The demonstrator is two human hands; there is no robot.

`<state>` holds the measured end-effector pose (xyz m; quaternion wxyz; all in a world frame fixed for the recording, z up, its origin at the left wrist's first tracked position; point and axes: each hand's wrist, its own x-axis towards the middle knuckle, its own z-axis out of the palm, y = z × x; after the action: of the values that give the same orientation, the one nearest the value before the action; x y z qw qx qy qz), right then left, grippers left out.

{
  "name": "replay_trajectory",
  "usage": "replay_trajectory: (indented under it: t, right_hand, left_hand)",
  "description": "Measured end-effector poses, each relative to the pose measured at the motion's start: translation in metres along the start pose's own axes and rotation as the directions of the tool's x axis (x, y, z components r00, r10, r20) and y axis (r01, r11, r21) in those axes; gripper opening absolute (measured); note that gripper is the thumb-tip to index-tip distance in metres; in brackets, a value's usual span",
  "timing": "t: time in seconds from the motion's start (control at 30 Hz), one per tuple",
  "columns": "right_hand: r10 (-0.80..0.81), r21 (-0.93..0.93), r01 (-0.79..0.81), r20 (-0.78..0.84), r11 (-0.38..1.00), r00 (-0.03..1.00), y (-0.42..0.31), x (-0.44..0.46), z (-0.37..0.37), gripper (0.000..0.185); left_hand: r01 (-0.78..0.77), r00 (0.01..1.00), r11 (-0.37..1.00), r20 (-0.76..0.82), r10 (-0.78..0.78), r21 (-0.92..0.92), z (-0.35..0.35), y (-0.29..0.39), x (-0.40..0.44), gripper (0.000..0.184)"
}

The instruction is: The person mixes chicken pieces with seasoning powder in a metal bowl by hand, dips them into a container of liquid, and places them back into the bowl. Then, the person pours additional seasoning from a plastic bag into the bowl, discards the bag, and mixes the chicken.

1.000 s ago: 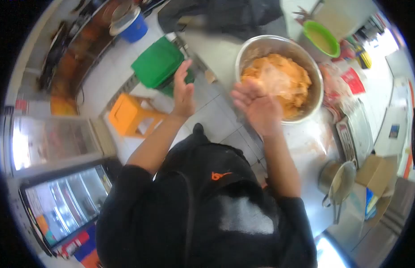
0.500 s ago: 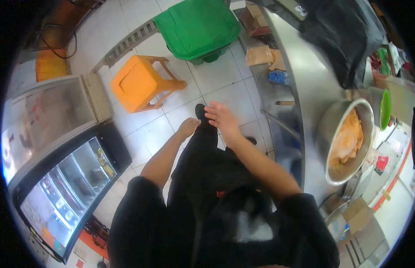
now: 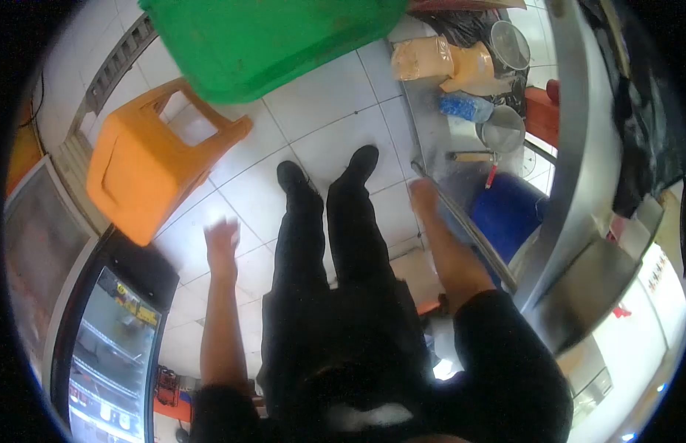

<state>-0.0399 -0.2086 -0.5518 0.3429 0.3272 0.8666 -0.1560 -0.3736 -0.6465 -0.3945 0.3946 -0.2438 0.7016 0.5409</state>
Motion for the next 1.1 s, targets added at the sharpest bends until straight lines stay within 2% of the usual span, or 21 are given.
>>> replay_trajectory:
  t: [0.07, 0.13, 0.17, 0.2, 0.27, 0.33, 0.37, 0.4, 0.43, 0.47, 0.53, 0.57, 0.63, 0.67, 0.73, 0.8, 0.87, 0.9, 0.93, 1.0, 1.1]
  right_hand:
    - [0.304, 0.101, -0.302, -0.004, 0.948, 0.953, 0.025, 0.081, -0.063, 0.033]
    - [0.439, 0.248, -0.389, -0.196, 0.887, 0.877, 0.054, 0.156, -0.11, 0.034]
    - [0.491, 0.314, -0.411, -0.244, 0.856, 0.836, 0.064, 0.188, -0.137, 0.036]
    - [0.548, 0.394, -0.432, -0.256, 0.812, 0.797, 0.07, 0.218, -0.162, 0.037]
    - [0.704, 0.628, -0.492, -0.13, 0.603, 0.698, 0.075, 0.259, -0.205, 0.042]
    - [0.824, 0.798, -0.562, 0.16, 0.216, 0.544, 0.067, 0.27, -0.24, 0.049]
    - [0.824, 0.798, -0.563, 0.163, 0.213, 0.542, 0.119, 0.283, -0.23, 0.049]
    - [0.64, 0.225, -0.614, -0.058, 0.756, 0.766, 0.165, 0.298, -0.206, 0.043]
    - [0.489, -0.143, -0.489, -0.042, 0.86, 0.871, 0.173, 0.297, -0.187, 0.04]
    - [0.321, -0.49, -0.291, -0.025, 0.821, 0.947, 0.179, 0.294, -0.171, 0.038]
    - [0.306, -0.582, -0.408, -0.271, 0.704, 0.913, 0.161, 0.248, -0.164, 0.029]
    - [0.606, 0.08, -0.662, -0.496, 0.745, 0.622, 0.139, 0.231, -0.171, 0.027]
    - [0.762, 0.56, -0.518, -0.509, 0.646, 0.4, 0.083, 0.18, -0.196, 0.028]
    - [0.605, 0.373, -0.483, -0.586, 0.792, 0.54, 0.066, 0.149, -0.207, 0.031]
    - [0.561, 0.652, -0.077, -0.578, 0.754, 0.593, 0.033, 0.098, -0.214, 0.031]
    - [0.393, 0.644, 0.24, -0.675, 0.726, 0.624, 0.015, 0.066, -0.19, 0.03]
    - [0.359, 0.573, 0.14, -0.667, 0.808, 0.653, -0.057, -0.005, -0.255, 0.025]
    - [0.368, 0.576, 0.155, -0.682, 0.803, 0.632, -0.08, -0.033, -0.283, 0.025]
    - [0.339, 0.663, 0.218, -0.604, 0.716, 0.721, -0.1, -0.066, -0.304, 0.022]
    - [0.302, 0.745, 0.278, -0.54, 0.607, 0.785, -0.127, -0.126, -0.346, 0.02]
    - [0.169, 0.719, 0.368, -0.555, 0.589, 0.814, -0.152, -0.205, -0.412, 0.013]
  left_hand:
    - [0.148, 0.987, 0.967, 0.031, -0.157, 0.206, -0.057, -0.071, -0.031, 0.052]
    - [0.462, 0.886, 0.84, -0.109, -0.451, 0.285, -0.086, -0.112, -0.08, 0.056]
    - [0.52, 0.849, 0.829, -0.226, -0.477, 0.206, -0.111, -0.161, -0.104, 0.048]
    - [0.568, 0.823, 0.779, -0.176, -0.54, 0.265, -0.133, -0.188, -0.125, 0.042]
    - [0.61, 0.791, 0.707, -0.23, -0.566, 0.357, -0.146, -0.219, -0.169, 0.047]
    - [0.66, 0.744, 0.629, -0.242, -0.623, 0.411, -0.149, -0.23, -0.184, 0.054]
    - [0.661, 0.735, 0.588, -0.242, -0.634, 0.467, -0.139, -0.223, -0.188, 0.057]
    - [0.663, 0.731, 0.604, -0.21, -0.649, 0.441, -0.139, -0.228, -0.187, 0.058]
    - [0.663, 0.732, 0.604, -0.214, -0.647, 0.442, -0.136, -0.225, -0.184, 0.058]
    - [0.602, 0.793, 0.683, -0.207, -0.573, 0.414, -0.128, -0.222, -0.178, 0.059]
    - [0.476, 0.879, 0.772, -0.204, -0.431, 0.421, -0.12, -0.213, -0.164, 0.06]
    - [0.476, 0.879, 0.778, -0.19, -0.437, 0.41, -0.119, -0.207, -0.155, 0.057]
    - [0.472, 0.882, 0.792, -0.205, -0.425, 0.387, -0.11, -0.19, -0.141, 0.055]
    - [0.455, 0.891, 0.8, -0.199, -0.409, 0.391, -0.106, -0.178, -0.136, 0.055]
    - [0.354, 0.935, 0.868, -0.12, -0.333, 0.349, -0.09, -0.149, -0.125, 0.044]
    - [0.108, 0.992, 0.892, 0.013, -0.126, 0.439, -0.074, -0.115, -0.114, 0.04]
    - [-0.094, 0.993, 0.813, 0.111, 0.036, 0.574, -0.031, -0.039, -0.111, 0.037]
    - [-0.274, 0.962, 0.737, 0.188, 0.2, 0.618, -0.013, -0.009, -0.104, 0.034]
    - [-0.436, 0.899, 0.625, 0.274, 0.342, 0.647, 0.002, 0.022, -0.102, 0.032]
    - [-0.551, 0.834, 0.607, 0.353, 0.423, 0.573, 0.054, 0.122, -0.124, 0.025]
    - [-0.848, 0.51, 0.306, 0.51, 0.693, 0.433, 0.11, 0.238, -0.156, 0.033]
